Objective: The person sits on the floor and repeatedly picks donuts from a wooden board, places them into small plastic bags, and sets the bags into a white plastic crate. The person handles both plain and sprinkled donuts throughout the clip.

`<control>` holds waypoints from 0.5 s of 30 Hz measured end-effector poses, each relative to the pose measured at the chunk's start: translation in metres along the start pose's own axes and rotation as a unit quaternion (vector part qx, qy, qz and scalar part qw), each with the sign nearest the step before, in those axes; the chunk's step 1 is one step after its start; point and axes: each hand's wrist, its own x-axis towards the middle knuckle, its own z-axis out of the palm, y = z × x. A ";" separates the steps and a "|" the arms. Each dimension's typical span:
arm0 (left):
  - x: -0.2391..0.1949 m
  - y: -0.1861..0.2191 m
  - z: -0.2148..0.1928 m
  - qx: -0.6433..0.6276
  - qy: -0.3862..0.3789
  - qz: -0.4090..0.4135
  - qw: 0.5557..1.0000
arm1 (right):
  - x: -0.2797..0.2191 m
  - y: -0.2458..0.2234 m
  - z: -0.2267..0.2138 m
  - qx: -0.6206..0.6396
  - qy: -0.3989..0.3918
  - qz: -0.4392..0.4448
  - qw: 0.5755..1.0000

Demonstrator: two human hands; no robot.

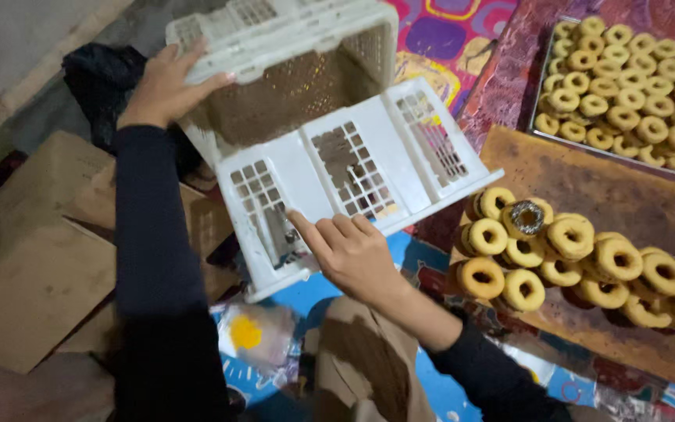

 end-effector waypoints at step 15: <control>-0.303 0.229 -0.189 -0.421 0.439 -0.164 0.776 | 0.095 0.085 -0.218 -0.113 0.183 -0.113 0.970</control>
